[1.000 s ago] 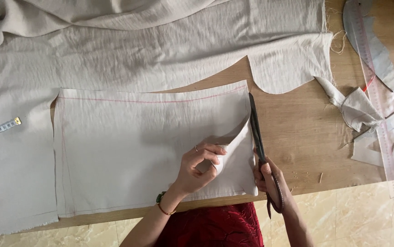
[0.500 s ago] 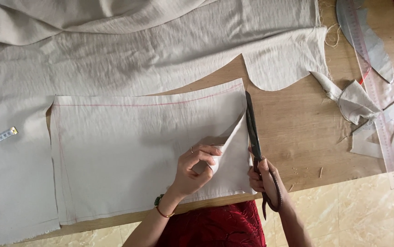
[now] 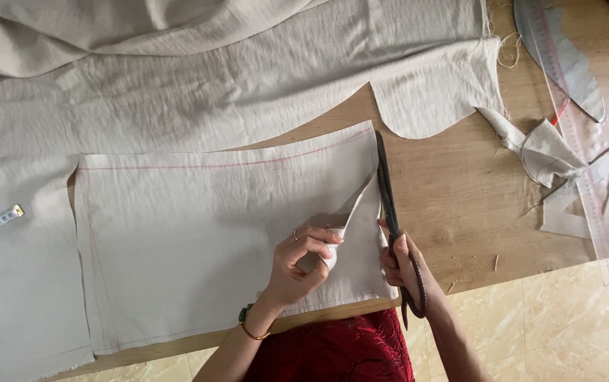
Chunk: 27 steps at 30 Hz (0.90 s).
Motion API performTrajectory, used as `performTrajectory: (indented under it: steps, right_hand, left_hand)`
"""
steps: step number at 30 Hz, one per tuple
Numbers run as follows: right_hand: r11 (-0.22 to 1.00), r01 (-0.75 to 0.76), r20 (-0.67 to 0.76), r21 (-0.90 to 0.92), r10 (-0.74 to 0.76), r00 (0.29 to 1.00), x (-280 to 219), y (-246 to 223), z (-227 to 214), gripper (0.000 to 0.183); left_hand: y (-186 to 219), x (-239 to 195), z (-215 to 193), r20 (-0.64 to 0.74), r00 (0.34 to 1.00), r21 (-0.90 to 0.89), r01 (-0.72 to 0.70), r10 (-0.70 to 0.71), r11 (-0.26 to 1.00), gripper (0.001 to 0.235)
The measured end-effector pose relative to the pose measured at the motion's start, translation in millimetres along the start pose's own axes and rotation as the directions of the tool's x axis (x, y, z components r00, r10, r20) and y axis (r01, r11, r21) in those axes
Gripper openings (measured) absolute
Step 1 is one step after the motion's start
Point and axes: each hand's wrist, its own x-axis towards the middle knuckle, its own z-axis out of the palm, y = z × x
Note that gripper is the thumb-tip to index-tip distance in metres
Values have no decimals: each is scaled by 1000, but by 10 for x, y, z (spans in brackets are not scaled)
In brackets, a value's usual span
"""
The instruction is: Cutting a garment pattern from fabric using scissors and marking measurements with a ruler and pencil.
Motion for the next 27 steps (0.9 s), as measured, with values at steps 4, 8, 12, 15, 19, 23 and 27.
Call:
performTrajectory:
  steps: [4,8,12,15,19,23,27]
  right_hand:
    - [998,-34,-41,-51,32,999,68,27,6,68]
    - [992,83,-17,-93,-85,996,149,177,-79,65]
    - [996,71,-23,-59,-72,997,138,162,-67,63]
    - [996,59,-22,-63,-60,998,118,98,-56,63]
    - [996,59,-29,-64,-61,998,150,111,-66,60]
    - [993,61,-24,-100,-63,998,235,138,-92,57]
    - [990,75,-21,-117,-78,997,245,86,-92,55]
  left_hand:
    - [-47,-12,1,-2,1000,-24,6,-6,1000,23]
    - [-168,-41,24,-53,997,4,-59,59,998,10]
    - [-146,-22,21,-48,998,-4,-50,50,999,11]
    - [-161,-35,21,-53,998,-19,-42,41,999,11]
    - [-130,-13,40,-57,998,-9,-40,39,999,11]
    - [-150,-26,45,-56,997,-32,-48,47,998,10]
    - [-137,-39,38,-49,999,-40,-19,17,999,12]
